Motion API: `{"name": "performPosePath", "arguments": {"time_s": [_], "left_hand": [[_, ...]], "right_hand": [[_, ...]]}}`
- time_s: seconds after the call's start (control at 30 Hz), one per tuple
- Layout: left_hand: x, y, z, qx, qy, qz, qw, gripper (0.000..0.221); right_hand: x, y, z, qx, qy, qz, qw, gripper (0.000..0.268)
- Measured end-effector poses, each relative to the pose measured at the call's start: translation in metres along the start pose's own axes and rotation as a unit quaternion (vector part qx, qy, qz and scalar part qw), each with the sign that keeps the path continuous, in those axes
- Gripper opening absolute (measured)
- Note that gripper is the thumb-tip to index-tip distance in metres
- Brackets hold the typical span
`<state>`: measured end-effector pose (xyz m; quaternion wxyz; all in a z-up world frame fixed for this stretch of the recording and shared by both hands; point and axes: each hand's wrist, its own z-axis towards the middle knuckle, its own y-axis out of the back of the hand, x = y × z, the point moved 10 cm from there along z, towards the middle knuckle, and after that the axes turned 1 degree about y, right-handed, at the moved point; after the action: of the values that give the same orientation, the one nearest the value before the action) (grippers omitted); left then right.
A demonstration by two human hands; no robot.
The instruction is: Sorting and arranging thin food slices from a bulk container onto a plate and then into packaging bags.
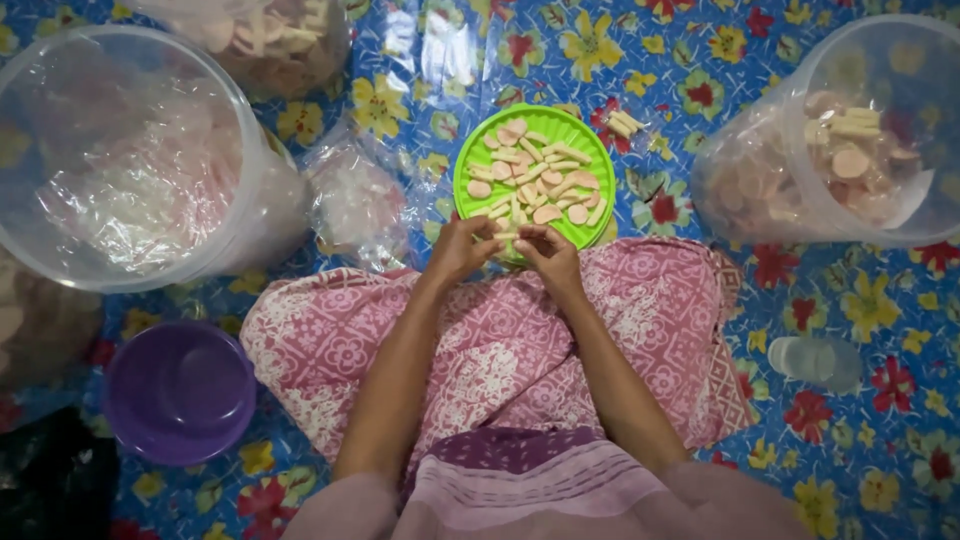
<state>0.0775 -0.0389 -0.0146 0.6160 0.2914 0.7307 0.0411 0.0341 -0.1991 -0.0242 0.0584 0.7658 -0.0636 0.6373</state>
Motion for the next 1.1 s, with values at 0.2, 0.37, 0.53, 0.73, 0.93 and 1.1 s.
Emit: {"name": "performPosePath", "arguments": {"time_s": [0.2, 0.37, 0.53, 0.73, 0.93, 1.1], "left_hand": [[-0.008, -0.004, 0.002, 0.007, -0.006, -0.018, 1.000, 0.027], [-0.004, -0.004, 0.009, 0.012, -0.018, -0.016, 1.000, 0.021], [-0.004, -0.007, 0.008, 0.014, -0.030, -0.012, 0.999, 0.018], [0.003, -0.004, 0.011, -0.007, -0.008, -0.011, 1.000, 0.020], [0.004, -0.004, 0.011, -0.001, -0.014, -0.038, 0.999, 0.018], [-0.016, -0.002, 0.003, -0.005, -0.063, -0.070, 0.996, 0.024]], "right_hand": [[-0.013, 0.004, 0.009, -0.004, 0.014, 0.009, 1.000, 0.041], [0.008, -0.005, 0.004, 0.014, 0.004, 0.035, 0.999, 0.041], [0.016, -0.013, 0.003, 0.045, 0.007, 0.015, 0.999, 0.040], [0.019, 0.000, 0.005, -0.017, 0.047, -0.004, 0.999, 0.046], [-0.003, -0.005, 0.004, 0.013, -0.033, -0.063, 0.997, 0.018], [0.013, -0.008, -0.005, 0.005, -0.006, -0.074, 0.997, 0.012]]}}
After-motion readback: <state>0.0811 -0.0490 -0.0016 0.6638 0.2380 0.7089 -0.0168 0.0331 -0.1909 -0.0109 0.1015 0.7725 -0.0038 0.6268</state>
